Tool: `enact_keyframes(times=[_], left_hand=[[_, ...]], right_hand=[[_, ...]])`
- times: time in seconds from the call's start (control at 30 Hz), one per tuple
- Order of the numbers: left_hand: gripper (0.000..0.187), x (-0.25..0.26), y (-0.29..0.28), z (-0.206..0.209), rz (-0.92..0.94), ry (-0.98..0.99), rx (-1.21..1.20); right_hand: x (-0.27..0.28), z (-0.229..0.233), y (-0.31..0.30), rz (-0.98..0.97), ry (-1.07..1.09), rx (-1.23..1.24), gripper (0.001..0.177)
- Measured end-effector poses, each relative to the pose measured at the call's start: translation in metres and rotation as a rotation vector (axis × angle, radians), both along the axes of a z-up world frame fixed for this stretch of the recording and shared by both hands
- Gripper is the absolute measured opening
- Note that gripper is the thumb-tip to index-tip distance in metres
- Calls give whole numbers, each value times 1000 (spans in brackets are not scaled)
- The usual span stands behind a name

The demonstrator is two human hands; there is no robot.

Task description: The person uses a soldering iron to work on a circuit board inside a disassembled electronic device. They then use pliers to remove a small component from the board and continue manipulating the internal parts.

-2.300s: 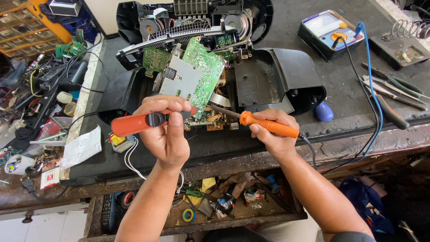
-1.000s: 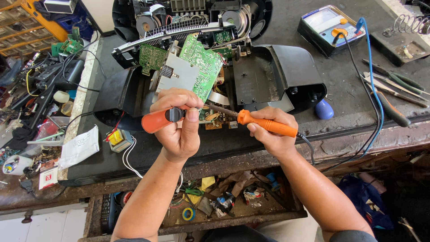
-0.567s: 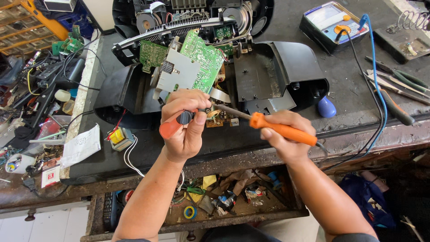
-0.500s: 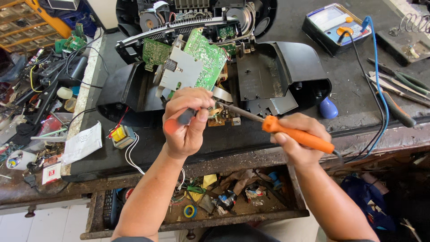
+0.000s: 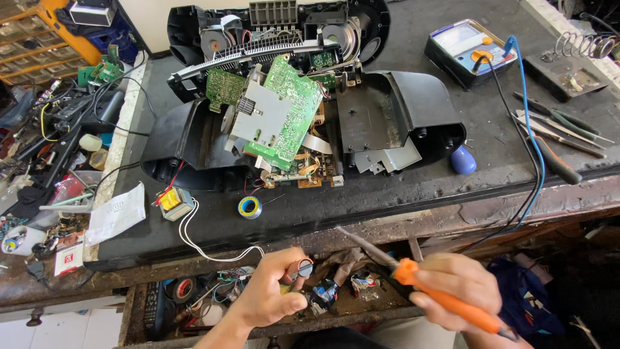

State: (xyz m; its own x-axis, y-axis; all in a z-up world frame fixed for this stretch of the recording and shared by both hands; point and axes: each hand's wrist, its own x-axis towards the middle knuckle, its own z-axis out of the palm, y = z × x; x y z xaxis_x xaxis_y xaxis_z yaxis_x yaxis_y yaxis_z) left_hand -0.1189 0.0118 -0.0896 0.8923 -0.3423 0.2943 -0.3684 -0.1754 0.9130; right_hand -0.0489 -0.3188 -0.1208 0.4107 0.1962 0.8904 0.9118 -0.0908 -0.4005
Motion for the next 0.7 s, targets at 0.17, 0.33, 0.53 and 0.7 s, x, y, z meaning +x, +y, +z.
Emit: enact_keyframes(times=[0.17,0.33,0.53,0.7], left_hand=[[69,-18,18,-87,313,207,100],[30,-18,10,-89,466,299,107],[22,22,37,-22,537,53,236],[44,73,58,68,919,-686,502]], right_hand=[[16,21,14,234,256,-320,20],[51,24,33,65,382,27,27],[86,27,68,109,323,169,25],[108,27,80,246,125,150,24]])
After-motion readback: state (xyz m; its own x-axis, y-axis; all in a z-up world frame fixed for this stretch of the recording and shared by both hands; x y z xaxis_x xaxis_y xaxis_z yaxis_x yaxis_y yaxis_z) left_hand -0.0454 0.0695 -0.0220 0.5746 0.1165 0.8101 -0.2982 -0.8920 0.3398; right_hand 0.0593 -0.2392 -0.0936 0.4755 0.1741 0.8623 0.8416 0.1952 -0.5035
